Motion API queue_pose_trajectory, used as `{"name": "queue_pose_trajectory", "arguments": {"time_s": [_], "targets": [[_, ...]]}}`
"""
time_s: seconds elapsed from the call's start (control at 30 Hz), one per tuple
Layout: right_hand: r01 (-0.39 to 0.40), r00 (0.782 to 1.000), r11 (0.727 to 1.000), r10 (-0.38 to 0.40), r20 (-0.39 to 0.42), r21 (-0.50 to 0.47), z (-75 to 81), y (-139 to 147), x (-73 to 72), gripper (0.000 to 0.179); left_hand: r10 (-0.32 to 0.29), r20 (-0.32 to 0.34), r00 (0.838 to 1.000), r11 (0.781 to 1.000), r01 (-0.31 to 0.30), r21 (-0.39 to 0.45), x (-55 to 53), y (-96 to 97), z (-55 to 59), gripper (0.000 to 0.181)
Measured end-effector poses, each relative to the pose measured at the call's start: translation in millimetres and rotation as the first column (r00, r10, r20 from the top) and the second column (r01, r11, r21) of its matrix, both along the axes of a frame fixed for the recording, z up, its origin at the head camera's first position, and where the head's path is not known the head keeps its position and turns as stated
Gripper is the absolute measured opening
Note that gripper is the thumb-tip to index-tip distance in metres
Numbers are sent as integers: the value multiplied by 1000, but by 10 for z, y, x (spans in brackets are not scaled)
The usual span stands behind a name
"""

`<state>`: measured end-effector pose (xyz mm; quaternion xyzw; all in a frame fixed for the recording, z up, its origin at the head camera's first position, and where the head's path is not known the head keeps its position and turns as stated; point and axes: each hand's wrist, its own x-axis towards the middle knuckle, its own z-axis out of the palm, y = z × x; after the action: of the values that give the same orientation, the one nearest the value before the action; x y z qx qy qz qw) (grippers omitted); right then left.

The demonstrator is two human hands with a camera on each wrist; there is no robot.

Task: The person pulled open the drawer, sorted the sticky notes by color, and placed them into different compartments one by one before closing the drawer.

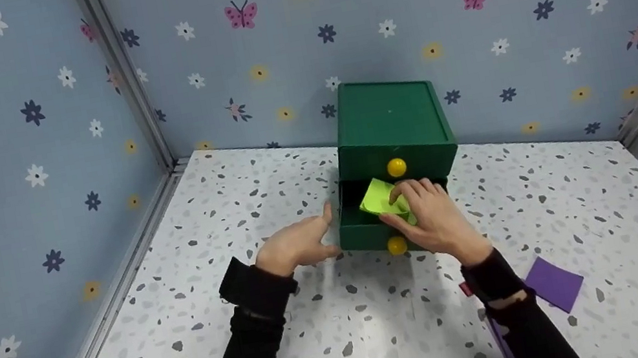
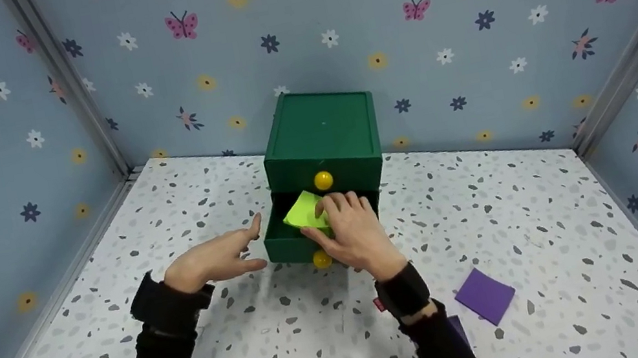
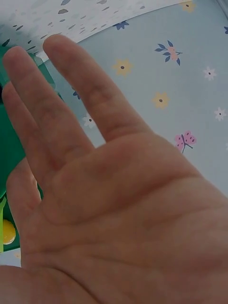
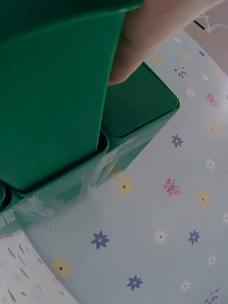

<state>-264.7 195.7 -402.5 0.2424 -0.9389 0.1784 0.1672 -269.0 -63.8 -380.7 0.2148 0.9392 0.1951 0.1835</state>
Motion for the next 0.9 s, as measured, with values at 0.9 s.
{"name": "queue_pose_trajectory", "arguments": {"time_s": [0.9], "targets": [[-11,999,1000,11,-39,-1,313,291,277,28,-14,-1,1000,1000,14,-1,8,-1,-11,93]]}}
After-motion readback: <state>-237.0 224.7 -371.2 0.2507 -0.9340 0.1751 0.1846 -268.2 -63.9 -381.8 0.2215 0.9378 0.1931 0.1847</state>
